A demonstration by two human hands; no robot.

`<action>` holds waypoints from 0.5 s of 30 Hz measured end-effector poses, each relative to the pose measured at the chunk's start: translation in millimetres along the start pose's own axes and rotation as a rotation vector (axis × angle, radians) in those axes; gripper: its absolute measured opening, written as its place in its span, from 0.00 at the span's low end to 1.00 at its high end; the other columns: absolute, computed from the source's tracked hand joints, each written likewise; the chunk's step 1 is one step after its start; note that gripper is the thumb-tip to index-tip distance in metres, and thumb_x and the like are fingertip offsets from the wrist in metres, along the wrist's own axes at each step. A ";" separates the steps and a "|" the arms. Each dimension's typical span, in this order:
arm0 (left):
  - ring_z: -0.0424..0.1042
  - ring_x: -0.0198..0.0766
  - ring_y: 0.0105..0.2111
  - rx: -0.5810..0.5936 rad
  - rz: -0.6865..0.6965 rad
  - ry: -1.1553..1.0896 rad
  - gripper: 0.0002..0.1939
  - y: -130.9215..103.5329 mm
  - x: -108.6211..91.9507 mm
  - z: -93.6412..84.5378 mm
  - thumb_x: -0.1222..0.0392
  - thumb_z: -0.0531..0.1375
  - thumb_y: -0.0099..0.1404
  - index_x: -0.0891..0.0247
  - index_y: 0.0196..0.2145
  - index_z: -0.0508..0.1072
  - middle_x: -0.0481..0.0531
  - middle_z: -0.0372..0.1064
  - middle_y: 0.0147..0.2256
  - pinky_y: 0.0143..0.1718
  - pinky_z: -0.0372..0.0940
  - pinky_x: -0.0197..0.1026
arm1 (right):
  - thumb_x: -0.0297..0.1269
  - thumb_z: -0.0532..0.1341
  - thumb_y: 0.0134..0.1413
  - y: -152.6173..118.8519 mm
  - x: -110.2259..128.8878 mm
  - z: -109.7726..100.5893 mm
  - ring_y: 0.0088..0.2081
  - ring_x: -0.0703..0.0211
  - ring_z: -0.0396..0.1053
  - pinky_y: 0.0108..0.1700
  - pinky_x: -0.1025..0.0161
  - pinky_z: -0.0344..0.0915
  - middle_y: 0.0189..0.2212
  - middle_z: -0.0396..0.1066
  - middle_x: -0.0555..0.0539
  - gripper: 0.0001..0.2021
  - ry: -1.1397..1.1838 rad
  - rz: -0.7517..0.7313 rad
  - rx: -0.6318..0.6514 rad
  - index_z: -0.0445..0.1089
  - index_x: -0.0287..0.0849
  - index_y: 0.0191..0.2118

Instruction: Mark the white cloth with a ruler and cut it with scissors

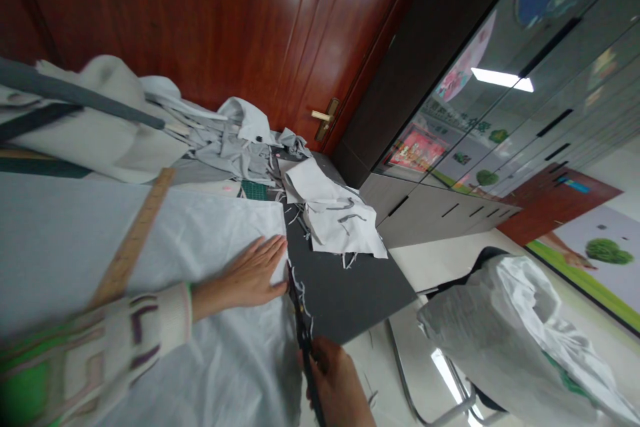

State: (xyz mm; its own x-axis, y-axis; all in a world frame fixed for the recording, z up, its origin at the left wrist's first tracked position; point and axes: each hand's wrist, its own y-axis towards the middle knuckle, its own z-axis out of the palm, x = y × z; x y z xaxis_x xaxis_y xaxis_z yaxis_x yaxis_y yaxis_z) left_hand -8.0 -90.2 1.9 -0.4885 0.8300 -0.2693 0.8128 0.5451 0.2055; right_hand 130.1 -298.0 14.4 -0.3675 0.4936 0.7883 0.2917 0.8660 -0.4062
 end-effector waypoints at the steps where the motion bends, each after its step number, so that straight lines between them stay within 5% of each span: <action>1: 0.41 0.50 0.69 0.007 -0.001 -0.004 0.42 -0.1 -0.3 -1.0 0.46 0.52 0.67 0.82 0.67 0.48 0.70 0.41 0.69 0.69 0.36 0.53 | 0.64 0.58 0.52 0.4 -2.1 -0.2 0.19 0.66 0.60 0.22 0.68 0.57 0.18 0.62 0.55 0.26 -0.013 0.001 -0.006 0.65 0.42 0.33; 7: 0.38 0.53 0.70 0.071 -0.011 -0.006 0.54 -0.5 -2.2 -7.8 0.35 0.58 0.60 0.83 0.67 0.46 0.72 0.37 0.69 0.69 0.35 0.53 | 0.55 0.57 0.57 -1.5 1.5 -3.5 0.21 0.64 0.58 0.23 0.66 0.54 0.18 0.59 0.56 0.17 -0.180 -0.069 -0.092 0.63 0.44 0.31; 15: 0.34 0.53 0.70 0.105 -0.035 0.002 0.61 2.6 -2.7 -6.0 0.31 0.57 0.56 0.84 0.68 0.41 0.72 0.33 0.69 0.69 0.33 0.53 | 0.51 0.52 0.59 -11.1 25.2 -13.6 0.30 0.55 0.67 0.28 0.62 0.53 0.28 0.70 0.47 0.15 -0.412 -0.079 -0.121 0.63 0.45 0.34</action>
State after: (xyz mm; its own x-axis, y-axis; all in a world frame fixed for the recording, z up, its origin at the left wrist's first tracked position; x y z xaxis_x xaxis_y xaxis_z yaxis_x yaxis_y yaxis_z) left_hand -6.4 -90.4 8.9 -0.5178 0.8107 -0.2731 0.8239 0.5585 0.0958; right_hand 129.6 -296.3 45.1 -0.7076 0.4381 0.5544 0.3409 0.8989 -0.2752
